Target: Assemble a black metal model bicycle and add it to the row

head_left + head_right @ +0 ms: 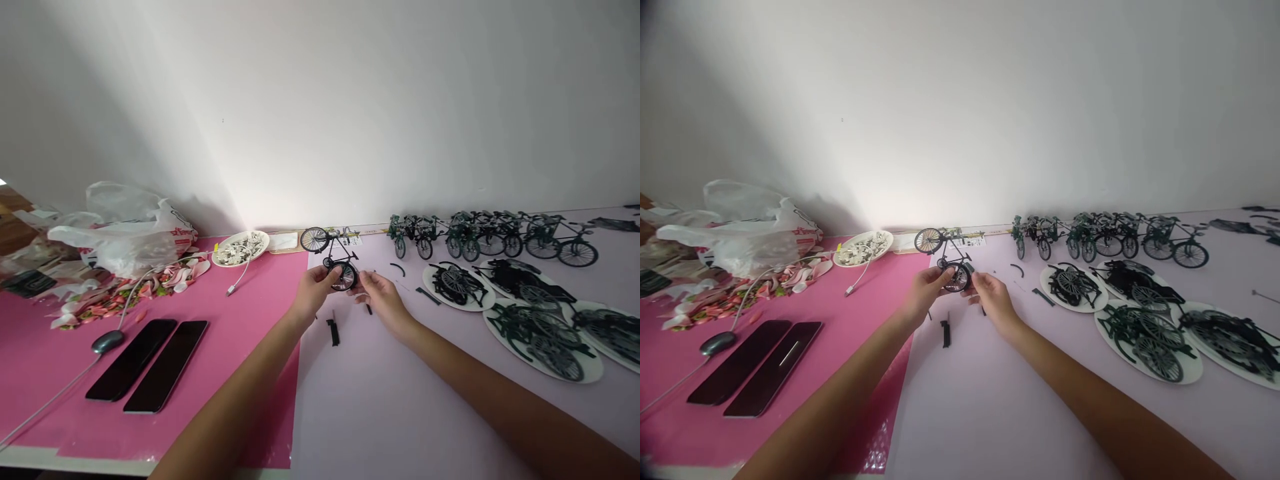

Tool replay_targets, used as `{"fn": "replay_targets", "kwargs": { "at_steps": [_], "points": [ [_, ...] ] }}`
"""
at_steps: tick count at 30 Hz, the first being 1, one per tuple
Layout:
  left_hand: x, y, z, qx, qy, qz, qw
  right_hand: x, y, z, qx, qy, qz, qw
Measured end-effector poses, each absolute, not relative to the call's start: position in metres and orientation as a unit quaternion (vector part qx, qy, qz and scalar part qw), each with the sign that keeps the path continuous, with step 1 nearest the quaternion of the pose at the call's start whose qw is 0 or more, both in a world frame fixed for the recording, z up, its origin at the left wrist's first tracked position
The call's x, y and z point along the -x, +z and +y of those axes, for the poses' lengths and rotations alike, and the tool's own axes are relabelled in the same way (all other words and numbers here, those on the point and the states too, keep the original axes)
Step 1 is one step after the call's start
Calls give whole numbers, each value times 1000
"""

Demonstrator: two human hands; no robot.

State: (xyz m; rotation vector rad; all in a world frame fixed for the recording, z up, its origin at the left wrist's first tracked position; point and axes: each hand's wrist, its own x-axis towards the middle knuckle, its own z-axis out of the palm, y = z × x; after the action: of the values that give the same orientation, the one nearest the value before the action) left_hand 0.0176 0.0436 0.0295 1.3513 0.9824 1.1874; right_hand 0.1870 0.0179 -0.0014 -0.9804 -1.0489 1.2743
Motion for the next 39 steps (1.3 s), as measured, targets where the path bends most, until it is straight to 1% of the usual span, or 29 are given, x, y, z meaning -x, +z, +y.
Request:
{"fn": "replay_targets", "kwargs": {
  "at_steps": [4,7,11,16,18,20,24,27,31,35,39],
  "points": [
    [-16,34,49,-526,468,393,592,-197,4,24,439,499,-463,586],
    [-14,38,51,-528,462,366,611,-204,9,28,448,479,-495,570],
    [-13,33,54,-555,460,362,591,-211,13,30,461,459,-542,531],
    [-9,21,54,-553,484,388,556,-229,14,34,466,403,-601,509],
    [-2,21,54,-543,507,395,540,-242,15,38,477,340,-628,512],
    [7,24,56,-530,528,406,525,-257,15,43,511,252,-640,516],
    [30,28,66,-498,569,442,482,-275,12,49,546,104,-669,494],
    [43,22,77,-502,586,473,426,-277,7,53,526,-5,-708,471],
    [48,11,83,-533,580,495,366,-285,4,57,495,-91,-735,455],
    [43,7,81,-558,563,509,335,-301,12,59,537,-122,-707,443],
    [38,7,79,-559,559,509,340,-313,23,58,600,-65,-706,371]
  ]
}}
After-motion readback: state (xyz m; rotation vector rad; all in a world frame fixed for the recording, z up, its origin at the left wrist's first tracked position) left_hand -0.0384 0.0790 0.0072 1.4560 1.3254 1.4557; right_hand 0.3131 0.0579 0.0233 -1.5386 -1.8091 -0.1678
